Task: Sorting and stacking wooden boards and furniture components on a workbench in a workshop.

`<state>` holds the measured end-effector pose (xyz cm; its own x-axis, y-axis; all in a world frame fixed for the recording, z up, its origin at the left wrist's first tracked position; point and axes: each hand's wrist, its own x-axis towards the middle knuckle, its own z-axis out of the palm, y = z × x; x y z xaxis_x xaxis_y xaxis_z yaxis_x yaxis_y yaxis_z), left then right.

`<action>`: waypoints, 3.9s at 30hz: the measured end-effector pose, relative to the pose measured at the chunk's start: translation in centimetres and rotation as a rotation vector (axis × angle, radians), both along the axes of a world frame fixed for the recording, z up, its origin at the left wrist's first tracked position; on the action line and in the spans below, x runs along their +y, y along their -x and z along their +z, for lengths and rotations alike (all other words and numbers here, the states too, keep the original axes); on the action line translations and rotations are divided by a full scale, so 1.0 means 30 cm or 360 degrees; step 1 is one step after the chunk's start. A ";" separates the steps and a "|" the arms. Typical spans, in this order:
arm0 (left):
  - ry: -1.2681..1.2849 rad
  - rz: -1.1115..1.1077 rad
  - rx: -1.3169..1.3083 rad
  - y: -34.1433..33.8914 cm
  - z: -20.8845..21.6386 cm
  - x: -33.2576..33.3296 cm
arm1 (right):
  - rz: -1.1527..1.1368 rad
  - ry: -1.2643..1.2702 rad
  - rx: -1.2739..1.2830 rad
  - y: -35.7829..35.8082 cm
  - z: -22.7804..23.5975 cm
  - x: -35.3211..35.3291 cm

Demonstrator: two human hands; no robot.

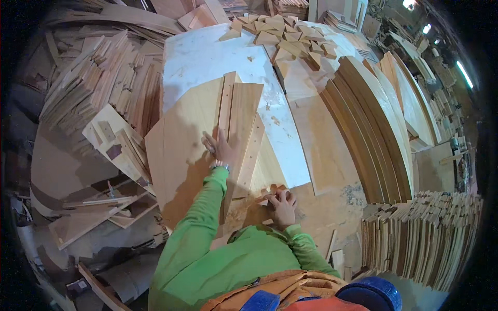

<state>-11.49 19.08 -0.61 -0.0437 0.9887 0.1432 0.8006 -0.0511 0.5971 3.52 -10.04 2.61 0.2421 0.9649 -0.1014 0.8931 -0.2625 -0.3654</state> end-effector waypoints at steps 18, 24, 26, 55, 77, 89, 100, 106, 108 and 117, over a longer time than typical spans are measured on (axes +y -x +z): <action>0.0256 0.0135 0.0184 -0.546 -0.049 -0.419 | -0.0123 -0.0037 0.0202 -0.252 0.052 -0.555; 0.0174 0.0094 0.0249 -0.617 -0.047 -0.400 | -0.0155 -0.0007 0.0151 -0.310 0.019 -0.557; 0.0188 0.0093 0.0232 -0.620 -0.047 -0.390 | -0.0101 -0.0108 0.0106 -0.326 -0.032 -0.552; 0.0211 0.0050 0.0217 -0.667 -0.023 -0.039 | 0.0283 -0.0164 -0.0004 -0.422 -0.063 -0.177; 0.0220 0.0050 0.0063 -0.685 -0.018 0.239 | 0.0350 -0.0129 0.0064 -0.467 -0.054 0.123; 0.0312 -0.0086 0.0086 -0.671 0.027 0.355 | 0.0395 -0.0164 0.0077 -0.486 -0.069 0.255; 0.0364 -0.0054 0.0106 -0.681 0.057 0.454 | 0.0653 -0.0163 -0.0087 -0.546 -0.082 0.378; 0.0282 -0.0054 0.0091 -0.678 0.052 0.482 | 0.0724 -0.0278 -0.0126 -0.557 -0.077 0.409; 0.0309 -0.0035 0.0092 -0.681 0.039 0.493 | 0.0745 -0.0266 -0.0143 -0.555 -0.060 0.420; 0.0441 -0.0015 0.0122 -0.690 0.034 0.512 | 0.0737 -0.0353 -0.0170 -0.556 -0.083 0.431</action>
<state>9.21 34.44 0.41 -0.0339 0.9909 -0.1303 0.8443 0.0982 0.5268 20.22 2.88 0.14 -0.2170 0.9688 0.1195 0.9327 0.2419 -0.2677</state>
